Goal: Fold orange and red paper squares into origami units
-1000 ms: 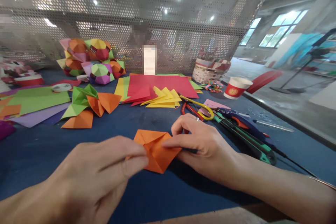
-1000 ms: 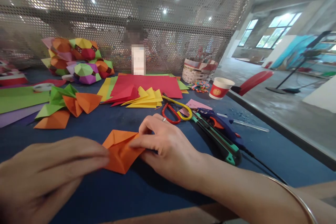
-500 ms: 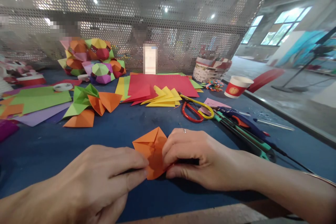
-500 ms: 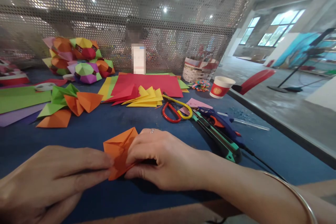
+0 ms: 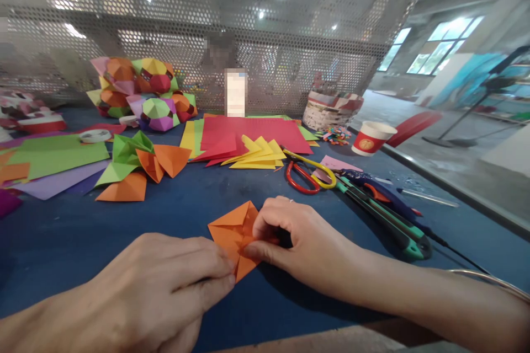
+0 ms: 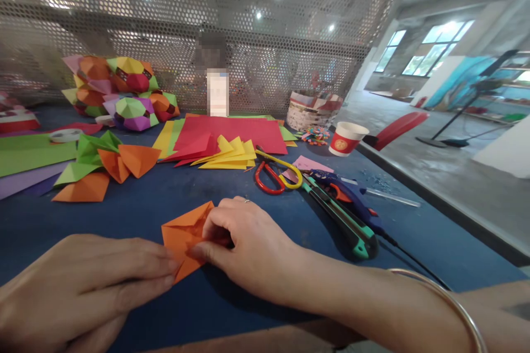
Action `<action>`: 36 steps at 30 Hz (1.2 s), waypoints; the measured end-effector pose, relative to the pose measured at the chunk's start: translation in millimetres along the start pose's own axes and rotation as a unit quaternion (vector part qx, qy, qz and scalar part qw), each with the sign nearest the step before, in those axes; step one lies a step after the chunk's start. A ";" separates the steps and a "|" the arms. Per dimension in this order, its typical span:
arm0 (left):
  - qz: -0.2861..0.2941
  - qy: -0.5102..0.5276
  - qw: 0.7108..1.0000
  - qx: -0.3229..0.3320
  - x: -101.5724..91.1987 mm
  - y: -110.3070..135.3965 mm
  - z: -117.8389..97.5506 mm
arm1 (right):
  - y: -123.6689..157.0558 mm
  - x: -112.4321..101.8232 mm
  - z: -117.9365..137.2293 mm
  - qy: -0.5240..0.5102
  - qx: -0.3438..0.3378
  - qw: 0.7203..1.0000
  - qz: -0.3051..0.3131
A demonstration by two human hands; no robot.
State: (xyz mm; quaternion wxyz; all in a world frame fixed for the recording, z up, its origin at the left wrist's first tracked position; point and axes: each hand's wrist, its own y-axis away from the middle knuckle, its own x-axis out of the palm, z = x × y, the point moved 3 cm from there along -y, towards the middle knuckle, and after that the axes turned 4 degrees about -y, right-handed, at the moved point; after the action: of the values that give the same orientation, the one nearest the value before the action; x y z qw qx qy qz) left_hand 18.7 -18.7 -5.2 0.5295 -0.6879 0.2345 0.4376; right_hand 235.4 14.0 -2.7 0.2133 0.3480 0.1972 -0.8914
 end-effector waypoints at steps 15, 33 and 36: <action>-0.009 -0.047 0.999 0.004 -0.1 -3.9 -2.5 | -0.9 1.5 -0.2 0.008 0.004 1.000 0.002; -0.024 -0.055 0.998 0.009 22.6 1.3 3.8 | 2.5 -8.1 -11.0 0.017 0.047 0.999 0.000; -0.031 -0.043 0.999 0.014 23.4 4.0 5.3 | 4.2 -10.9 -14.6 0.004 0.041 0.999 0.012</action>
State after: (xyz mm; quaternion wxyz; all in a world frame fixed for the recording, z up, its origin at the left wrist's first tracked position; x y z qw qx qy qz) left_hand 25.5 -11.8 -27.5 0.5619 -0.6681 0.1964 0.4465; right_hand 252.7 20.4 -5.8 0.2086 0.3629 0.1568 -0.8945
